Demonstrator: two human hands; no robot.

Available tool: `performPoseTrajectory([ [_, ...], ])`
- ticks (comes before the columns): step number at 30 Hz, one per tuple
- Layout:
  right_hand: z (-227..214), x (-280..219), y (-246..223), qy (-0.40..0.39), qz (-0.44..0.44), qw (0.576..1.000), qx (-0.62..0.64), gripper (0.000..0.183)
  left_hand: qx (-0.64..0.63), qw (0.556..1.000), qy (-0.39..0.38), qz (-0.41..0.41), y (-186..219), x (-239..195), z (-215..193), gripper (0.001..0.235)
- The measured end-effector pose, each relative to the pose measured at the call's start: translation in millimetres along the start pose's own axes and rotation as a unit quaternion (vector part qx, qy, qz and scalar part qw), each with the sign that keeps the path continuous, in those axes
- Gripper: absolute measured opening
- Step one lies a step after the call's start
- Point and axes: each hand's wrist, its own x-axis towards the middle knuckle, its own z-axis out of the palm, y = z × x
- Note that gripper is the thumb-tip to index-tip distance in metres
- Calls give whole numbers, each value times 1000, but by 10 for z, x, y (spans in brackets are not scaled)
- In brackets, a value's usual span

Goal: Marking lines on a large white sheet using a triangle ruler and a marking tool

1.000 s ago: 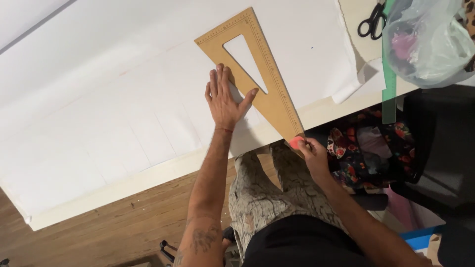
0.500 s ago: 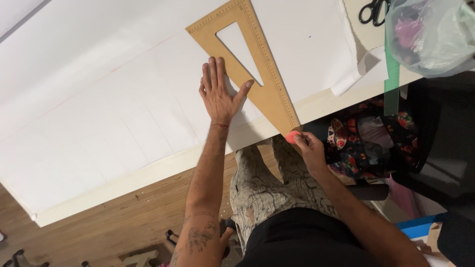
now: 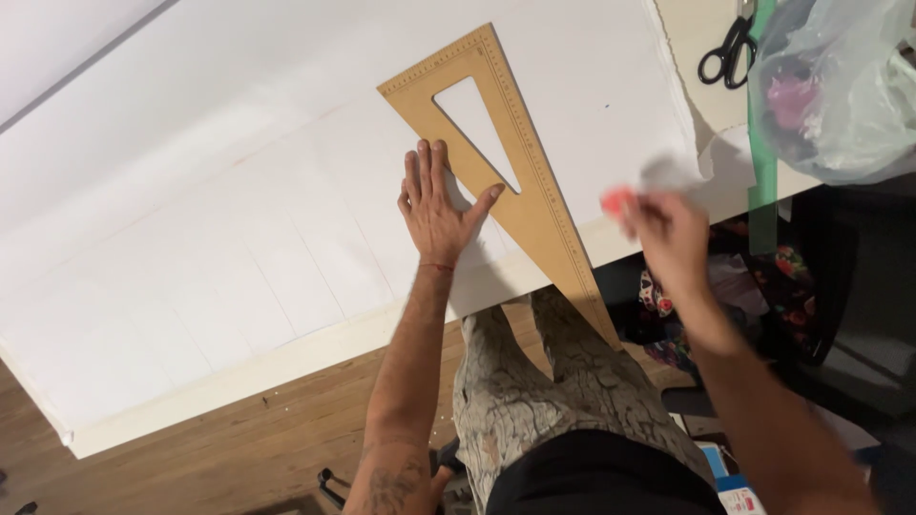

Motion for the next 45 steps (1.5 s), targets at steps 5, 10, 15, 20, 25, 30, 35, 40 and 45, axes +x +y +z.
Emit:
performPoseTrajectory([
  [5, 1039, 1669, -159, 57, -211, 974, 56, 27, 35, 990, 120, 57, -34, -13, 76, 109],
  [10, 1660, 2430, -235, 38, -344, 937, -58, 38, 28, 994, 102, 42, 2, -6, 27, 108],
  [15, 1772, 2401, -412, 32, -397, 905, -149, 17, 38, 991, 121, 49, 1, -19, 21, 107],
  [20, 1798, 2518, -243, 54, -413, 877, -241, 30, 40, 991, 121, 48, 0, -6, 44, 108],
  [25, 1757, 2518, -177, 8, -412, 865, -288, 20, 10, 999, 46, 17, -12, 20, 39, 113],
  [30, 1324, 1915, -234, -88, -419, 862, -273, 17, -16, 1000, -13, -7, -32, 18, 62, 118],
  [35, 712, 557, 292, -124, -278, 890, -339, 6, -14, 1000, -16, -8, -30, 15, 53, 117],
  [40, -48, -588, 200, -135, -155, 917, -342, 13, -11, 1000, -4, 11, -83, 19, 116, 117],
  [45, -632, -1029, 254, -57, -74, 956, -277, 27, -10, 999, 27, 46, -184, -81, 17, 114],
])
